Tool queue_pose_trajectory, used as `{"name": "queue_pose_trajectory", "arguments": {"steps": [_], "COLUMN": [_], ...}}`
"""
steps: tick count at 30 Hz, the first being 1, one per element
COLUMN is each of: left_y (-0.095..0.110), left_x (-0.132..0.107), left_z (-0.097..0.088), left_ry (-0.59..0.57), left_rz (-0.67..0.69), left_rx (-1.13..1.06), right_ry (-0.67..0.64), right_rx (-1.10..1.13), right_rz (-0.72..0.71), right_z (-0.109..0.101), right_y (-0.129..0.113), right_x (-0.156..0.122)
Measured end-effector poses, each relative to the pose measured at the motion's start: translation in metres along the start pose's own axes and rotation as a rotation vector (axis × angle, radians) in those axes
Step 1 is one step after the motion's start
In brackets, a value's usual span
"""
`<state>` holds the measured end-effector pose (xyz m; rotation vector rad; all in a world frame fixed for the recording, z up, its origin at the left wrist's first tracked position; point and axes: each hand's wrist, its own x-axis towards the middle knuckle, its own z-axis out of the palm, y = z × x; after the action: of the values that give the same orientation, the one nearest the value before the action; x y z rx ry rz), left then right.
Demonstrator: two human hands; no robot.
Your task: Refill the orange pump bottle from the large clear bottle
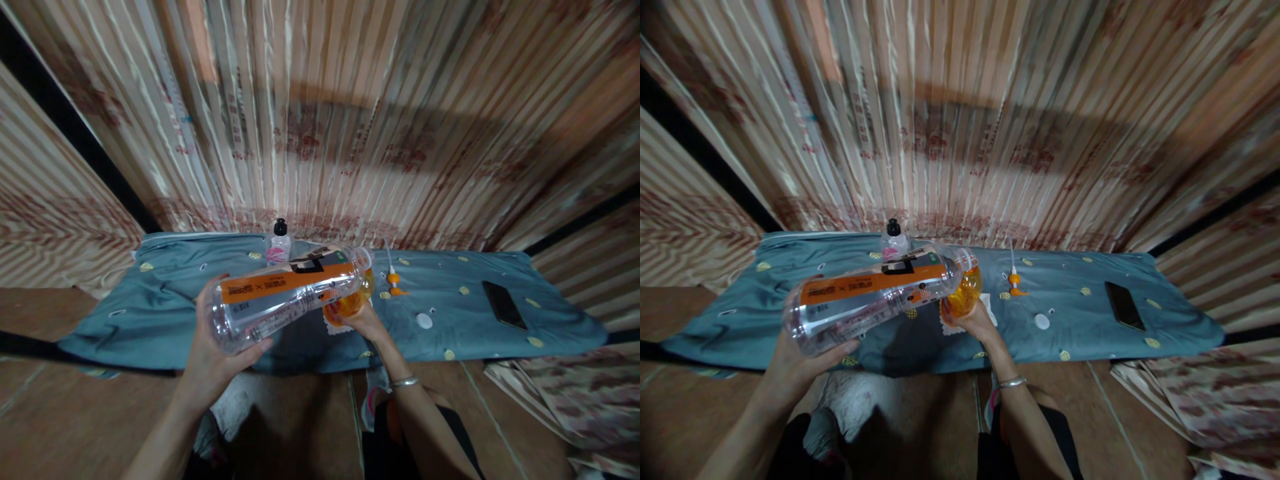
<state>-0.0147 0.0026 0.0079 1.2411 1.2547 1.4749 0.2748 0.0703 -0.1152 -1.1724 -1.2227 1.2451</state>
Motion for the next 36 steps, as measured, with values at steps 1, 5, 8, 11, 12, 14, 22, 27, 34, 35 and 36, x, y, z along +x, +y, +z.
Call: {"name": "queue_pose_trajectory", "arguments": {"steps": [1, 5, 8, 11, 12, 14, 22, 27, 34, 35, 36], "left_y": [-0.001, 0.002, 0.005, 0.005, 0.005, 0.003, 0.003, 0.003, -0.003, -0.004, -0.005], "left_x": [0.0, -0.001, -0.002, -0.001, -0.001, -0.001, -0.001, -0.002, -0.001, -0.001, -0.001], "left_z": [0.0, 0.0, 0.001, 0.0, 0.0, -0.001, 0.001, 0.002, 0.003, 0.003, 0.003], "left_ry": [0.001, 0.017, 0.01, 0.012, 0.014, 0.019, 0.014, 0.009, 0.032, 0.037, 0.043], "left_rz": [0.015, 0.001, -0.002, 0.013, 0.017, 0.028, 0.012, 0.017, 0.039, 0.047, 0.053], "left_rx": [0.021, 0.041, 0.048, 0.076, 0.082, 0.088, 0.059, 0.067, 0.1, 0.101, 0.101], "right_ry": [-0.001, 0.026, 0.05, 0.042, 0.043, 0.054, 0.089, 0.114, 0.125, 0.14, 0.156], "right_rx": [0.002, 0.016, -0.004, -0.038, -0.041, -0.043, -0.098, -0.141, -0.19, -0.202, -0.214], "right_rz": [-0.004, 0.002, -0.003, -0.021, -0.024, -0.022, -0.044, -0.05, -0.037, -0.048, -0.058], "right_z": [0.0, 0.002, 0.005, 0.007, 0.008, 0.008, 0.005, 0.0, -0.003, -0.003, -0.003], "right_y": [0.0, -0.002, -0.005, -0.007, -0.006, -0.004, 0.004, 0.009, 0.004, 0.003, 0.002], "right_x": [0.0, 0.0, 0.0, -0.001, -0.001, -0.001, 0.0, -0.001, -0.003, -0.004, -0.004]}}
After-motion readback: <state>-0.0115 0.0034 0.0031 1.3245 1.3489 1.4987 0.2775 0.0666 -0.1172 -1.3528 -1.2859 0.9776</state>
